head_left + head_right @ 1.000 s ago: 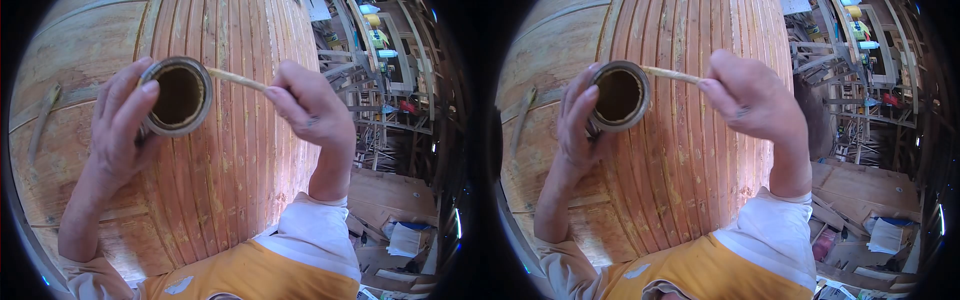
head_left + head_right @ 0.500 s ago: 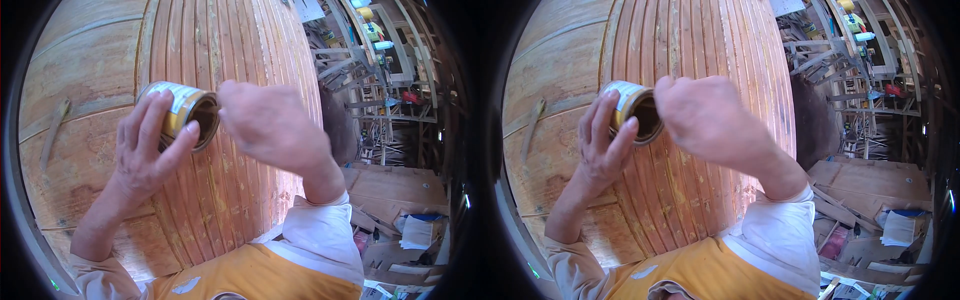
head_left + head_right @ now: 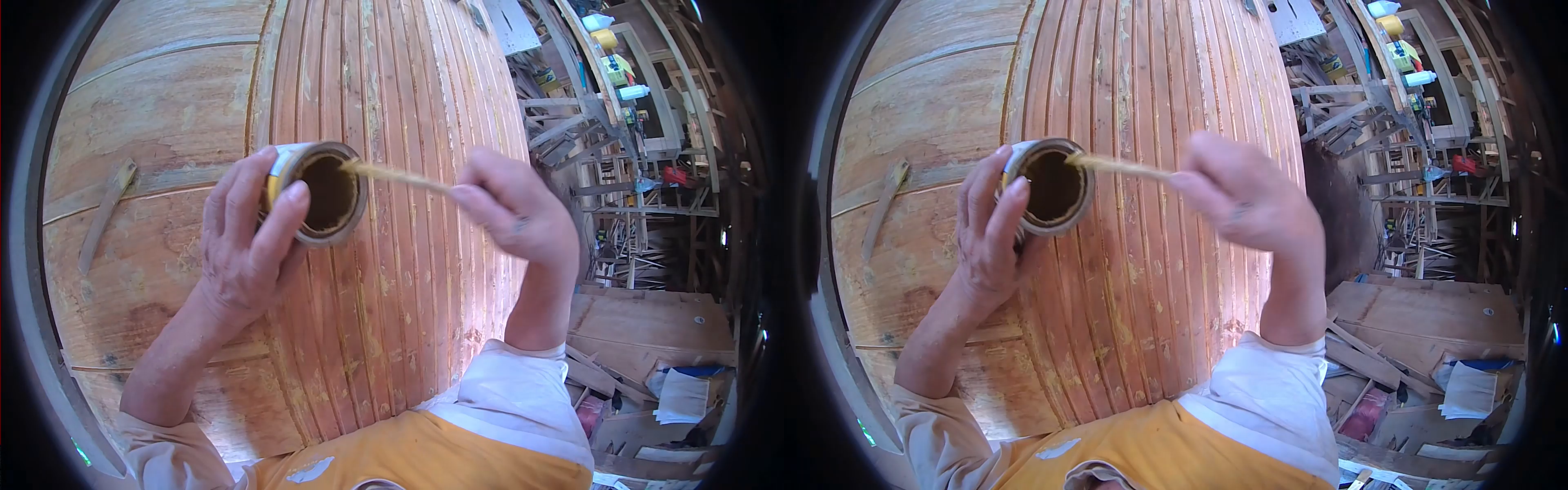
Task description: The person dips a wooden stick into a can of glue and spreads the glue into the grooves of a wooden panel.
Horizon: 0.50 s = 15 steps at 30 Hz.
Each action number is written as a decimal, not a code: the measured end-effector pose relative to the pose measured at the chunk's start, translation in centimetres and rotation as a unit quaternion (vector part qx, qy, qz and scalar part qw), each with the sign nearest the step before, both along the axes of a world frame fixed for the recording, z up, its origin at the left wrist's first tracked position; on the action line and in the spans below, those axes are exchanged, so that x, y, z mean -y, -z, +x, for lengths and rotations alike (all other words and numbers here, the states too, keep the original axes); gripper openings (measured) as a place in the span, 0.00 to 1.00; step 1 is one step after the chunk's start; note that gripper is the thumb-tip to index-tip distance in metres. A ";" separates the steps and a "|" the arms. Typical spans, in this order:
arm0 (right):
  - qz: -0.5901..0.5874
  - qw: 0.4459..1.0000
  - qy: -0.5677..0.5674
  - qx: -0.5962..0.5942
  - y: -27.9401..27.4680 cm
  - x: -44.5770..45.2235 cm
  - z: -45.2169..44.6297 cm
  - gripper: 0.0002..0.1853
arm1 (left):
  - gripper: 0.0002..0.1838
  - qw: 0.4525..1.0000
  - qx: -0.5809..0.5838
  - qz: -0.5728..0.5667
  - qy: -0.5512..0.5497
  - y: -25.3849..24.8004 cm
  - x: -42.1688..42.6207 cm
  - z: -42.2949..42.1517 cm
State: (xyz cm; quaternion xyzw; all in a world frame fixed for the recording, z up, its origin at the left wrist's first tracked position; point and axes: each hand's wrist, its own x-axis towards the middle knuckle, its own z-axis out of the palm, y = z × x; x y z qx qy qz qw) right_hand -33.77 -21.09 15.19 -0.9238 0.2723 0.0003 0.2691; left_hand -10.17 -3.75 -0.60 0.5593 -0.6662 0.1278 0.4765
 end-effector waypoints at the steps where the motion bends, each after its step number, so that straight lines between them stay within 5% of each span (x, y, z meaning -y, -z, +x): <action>1: 0.033 0.998 0.038 0.033 0.5 1.3 -1.7 0.11 | 0.41 1.000 -0.012 -0.003 0.008 0.0 0.2 0.4; 5: -0.026 0.944 0.314 0.094 6.2 8.3 -6.4 0.14 | 0.42 0.998 -0.060 0.008 0.023 0.2 0.7 1.3; 7: -0.196 0.919 0.328 0.099 11.3 13.5 -9.0 0.15 | 0.41 0.996 -0.090 0.008 0.023 0.6 1.0 1.2; 15: -0.232 0.882 0.390 0.126 17.5 17.2 -8.0 0.17 | 0.39 0.992 -0.113 0.053 0.004 0.8 0.6 1.2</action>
